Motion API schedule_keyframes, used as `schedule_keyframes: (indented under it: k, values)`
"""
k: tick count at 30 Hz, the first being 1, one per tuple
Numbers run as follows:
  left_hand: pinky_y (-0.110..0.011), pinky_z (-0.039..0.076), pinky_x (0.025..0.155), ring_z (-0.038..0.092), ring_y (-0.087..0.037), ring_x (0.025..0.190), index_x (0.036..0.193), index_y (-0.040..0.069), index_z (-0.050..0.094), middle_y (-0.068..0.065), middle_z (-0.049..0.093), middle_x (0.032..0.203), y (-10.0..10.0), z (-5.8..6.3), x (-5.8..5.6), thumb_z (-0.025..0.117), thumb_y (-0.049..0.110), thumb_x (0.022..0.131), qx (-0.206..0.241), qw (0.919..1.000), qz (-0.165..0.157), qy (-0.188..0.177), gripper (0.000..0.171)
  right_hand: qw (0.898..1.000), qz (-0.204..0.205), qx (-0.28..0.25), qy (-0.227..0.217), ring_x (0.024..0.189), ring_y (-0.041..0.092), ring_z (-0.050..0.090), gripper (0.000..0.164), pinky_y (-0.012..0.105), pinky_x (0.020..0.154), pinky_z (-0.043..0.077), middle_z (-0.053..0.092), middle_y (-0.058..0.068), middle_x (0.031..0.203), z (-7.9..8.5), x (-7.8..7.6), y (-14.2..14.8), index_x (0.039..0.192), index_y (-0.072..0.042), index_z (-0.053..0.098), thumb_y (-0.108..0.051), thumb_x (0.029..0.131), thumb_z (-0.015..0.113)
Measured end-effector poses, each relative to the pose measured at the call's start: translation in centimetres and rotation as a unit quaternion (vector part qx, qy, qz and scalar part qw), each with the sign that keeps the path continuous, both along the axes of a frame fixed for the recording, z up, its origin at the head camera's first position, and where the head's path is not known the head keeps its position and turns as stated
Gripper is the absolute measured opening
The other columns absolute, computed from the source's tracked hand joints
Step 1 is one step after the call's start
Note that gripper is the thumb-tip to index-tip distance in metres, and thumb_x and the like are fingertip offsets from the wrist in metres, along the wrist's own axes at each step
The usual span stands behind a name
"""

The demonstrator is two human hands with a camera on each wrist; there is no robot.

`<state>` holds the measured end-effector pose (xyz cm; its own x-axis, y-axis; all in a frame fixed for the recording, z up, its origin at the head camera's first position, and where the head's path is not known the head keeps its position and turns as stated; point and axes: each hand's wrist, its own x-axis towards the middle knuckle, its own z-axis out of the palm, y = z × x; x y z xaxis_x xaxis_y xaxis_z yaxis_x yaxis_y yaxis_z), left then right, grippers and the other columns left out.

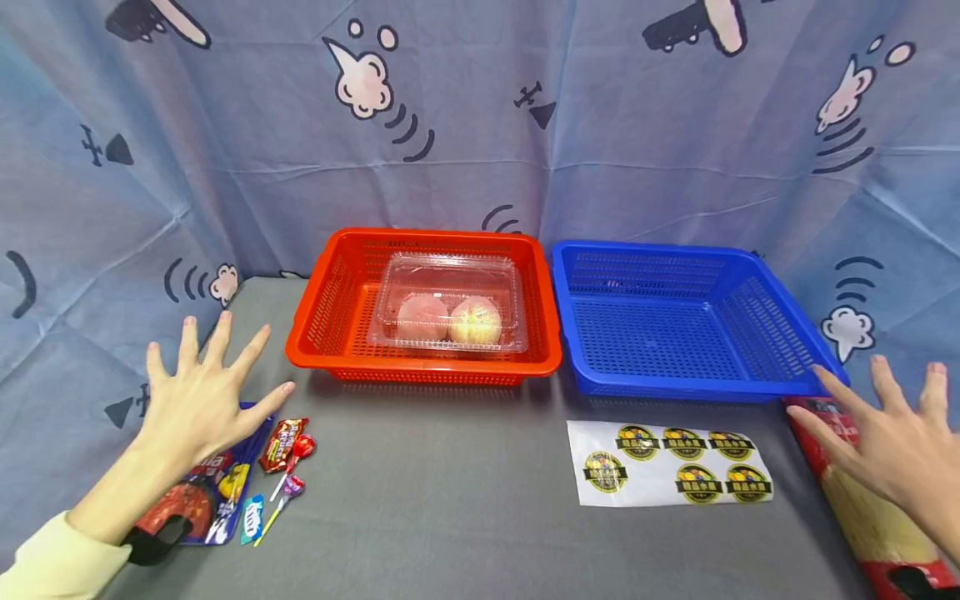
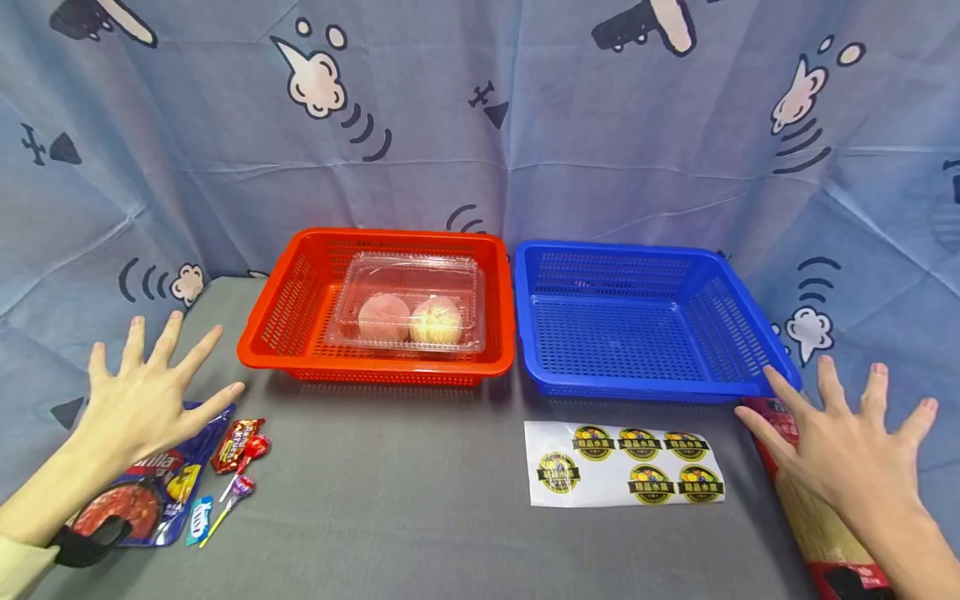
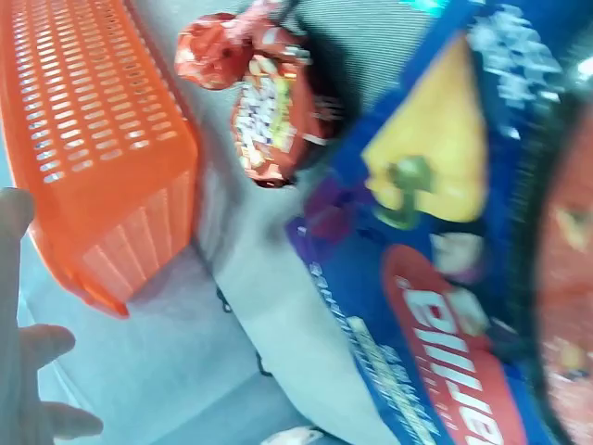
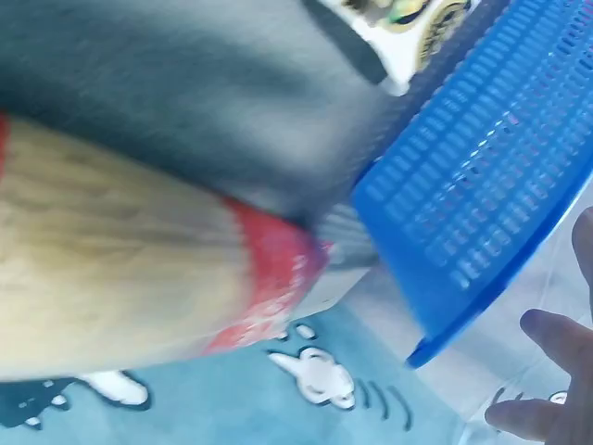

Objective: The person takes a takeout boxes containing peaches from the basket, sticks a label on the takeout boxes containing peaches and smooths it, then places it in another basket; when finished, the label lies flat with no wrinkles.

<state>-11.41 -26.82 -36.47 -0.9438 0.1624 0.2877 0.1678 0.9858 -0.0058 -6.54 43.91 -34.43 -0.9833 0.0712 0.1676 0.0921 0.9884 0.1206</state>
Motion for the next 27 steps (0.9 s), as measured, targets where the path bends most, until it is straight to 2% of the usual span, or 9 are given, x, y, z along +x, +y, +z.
schedule_keyframes:
  k: [4,7,12,16,21,27]
  values:
    - [-0.088,0.019,0.103,0.026,-0.063,0.143,0.154,0.021,0.045,-0.031,0.035,0.159,0.8,0.6,-0.7,0.057,0.071,0.089,0.008,0.9998,0.001,-0.021,0.083,1.000,-0.009,-0.001,-0.017,0.141,0.073,0.005,0.090,0.089,0.107,-0.003,0.024,0.041,0.152,1.0,-0.9,-1.5,0.152,-0.010,0.041,-0.078,0.094,0.041]
    - [-0.087,0.021,0.103,0.027,-0.060,0.144,0.156,0.019,0.042,-0.030,0.035,0.160,1.4,0.8,-1.4,0.056,0.071,0.090,0.018,0.9996,-0.005,-0.021,0.085,1.000,0.008,-0.002,-0.020,0.142,0.072,0.006,0.083,0.091,0.104,-0.002,0.026,0.039,0.153,1.6,-1.9,-2.9,0.152,-0.013,0.043,-0.073,0.096,0.046]
    - [-0.085,0.023,0.103,0.029,-0.058,0.145,0.158,0.018,0.038,-0.028,0.035,0.161,2.4,1.0,-2.4,0.057,0.068,0.090,0.044,0.9987,-0.019,-0.018,0.086,0.999,0.037,-0.014,-0.022,0.144,0.071,0.006,0.078,0.092,0.103,0.000,0.027,0.040,0.154,2.3,-3.7,-5.7,0.156,-0.018,0.040,-0.070,0.097,0.046]
    - [-0.084,0.024,0.105,0.028,-0.058,0.145,0.160,0.019,0.032,-0.027,0.032,0.163,3.1,1.1,-3.3,0.058,0.067,0.090,0.067,0.9969,-0.029,-0.030,0.089,0.997,0.066,-0.032,-0.018,0.144,0.072,0.007,0.076,0.090,0.105,0.000,0.027,0.038,0.158,2.8,-4.9,-8.0,0.159,-0.023,0.036,-0.069,0.099,0.045]
    - [-0.081,0.026,0.106,0.025,-0.056,0.147,0.164,0.020,0.023,-0.025,0.024,0.167,3.8,1.0,-4.6,0.058,0.069,0.090,0.101,0.9919,-0.028,-0.071,0.096,0.994,0.096,-0.051,-0.006,0.146,0.069,0.011,0.074,0.088,0.107,0.005,0.030,0.036,0.158,3.4,-6.2,-10.8,0.156,-0.022,0.042,-0.067,0.098,0.049]
    - [-0.081,0.028,0.107,0.018,-0.055,0.151,0.166,0.017,0.009,-0.022,0.011,0.171,4.1,0.7,-6.1,0.059,0.075,0.086,0.136,0.9811,-0.029,-0.134,0.111,0.990,0.118,-0.076,-0.027,0.148,0.066,0.011,0.074,0.084,0.111,0.014,0.029,0.035,0.160,4.5,-8.0,-14.4,0.158,-0.024,0.041,-0.066,0.098,0.049]
